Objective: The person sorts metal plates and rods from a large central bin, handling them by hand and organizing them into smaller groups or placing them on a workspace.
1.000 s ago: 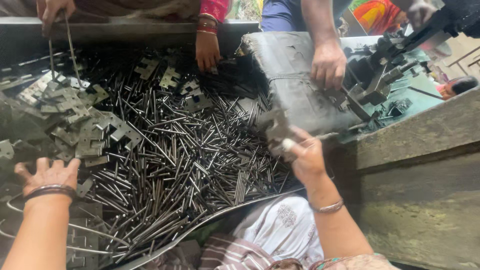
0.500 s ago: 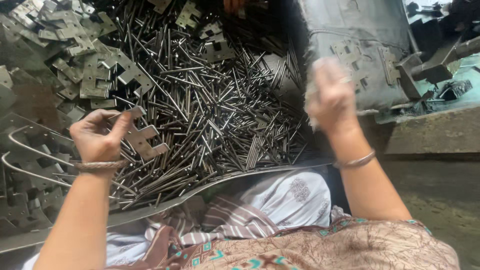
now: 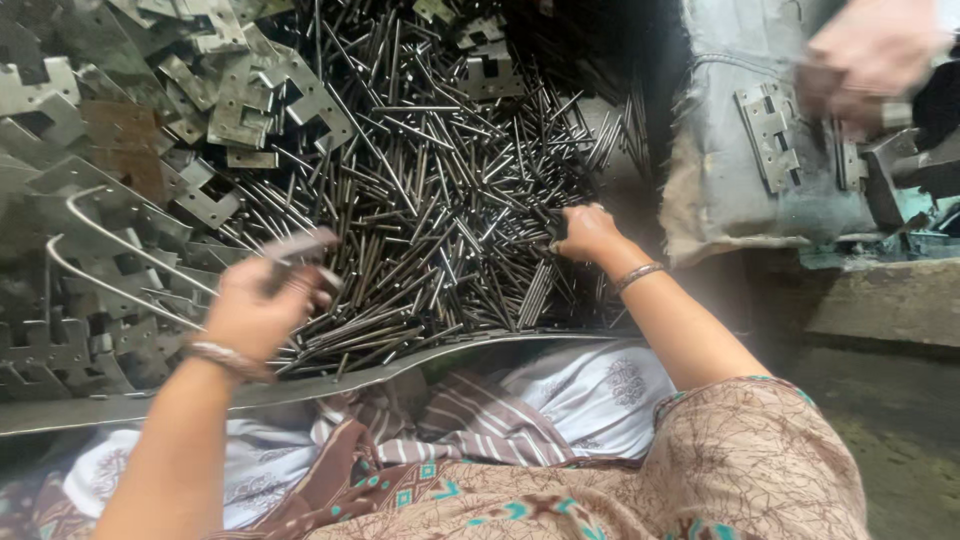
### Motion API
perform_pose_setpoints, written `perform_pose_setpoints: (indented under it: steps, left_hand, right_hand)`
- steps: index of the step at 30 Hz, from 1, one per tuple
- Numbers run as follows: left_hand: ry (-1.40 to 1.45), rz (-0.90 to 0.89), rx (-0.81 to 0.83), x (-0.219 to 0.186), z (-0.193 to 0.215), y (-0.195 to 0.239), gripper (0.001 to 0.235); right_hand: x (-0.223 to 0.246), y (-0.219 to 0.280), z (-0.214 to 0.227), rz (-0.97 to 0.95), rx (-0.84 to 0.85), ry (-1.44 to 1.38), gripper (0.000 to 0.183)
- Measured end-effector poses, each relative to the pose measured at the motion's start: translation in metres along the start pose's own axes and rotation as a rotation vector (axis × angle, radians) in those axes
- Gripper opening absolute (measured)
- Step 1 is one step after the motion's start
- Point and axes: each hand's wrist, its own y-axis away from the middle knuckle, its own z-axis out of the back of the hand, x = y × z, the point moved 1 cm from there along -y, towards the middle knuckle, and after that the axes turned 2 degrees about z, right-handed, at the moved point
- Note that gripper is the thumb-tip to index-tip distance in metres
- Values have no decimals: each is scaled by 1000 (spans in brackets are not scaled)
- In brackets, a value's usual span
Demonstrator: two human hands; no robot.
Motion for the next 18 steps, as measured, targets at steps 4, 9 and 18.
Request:
perform_pose_setpoints:
  steps: [4, 9, 18]
  left_hand:
    - [-979, -99, 191, 36, -48, -9, 21]
    - [-1189, -265, 217, 40, -56, -12, 15]
    - [-1287, -372, 157, 19, -36, -4, 35]
  right_hand:
    - [-1, 11, 21, -49, -40, -360, 76]
    - [32, 51, 49, 68, 120, -774, 32]
    - [58, 138, 146, 400, -235, -1208, 42]
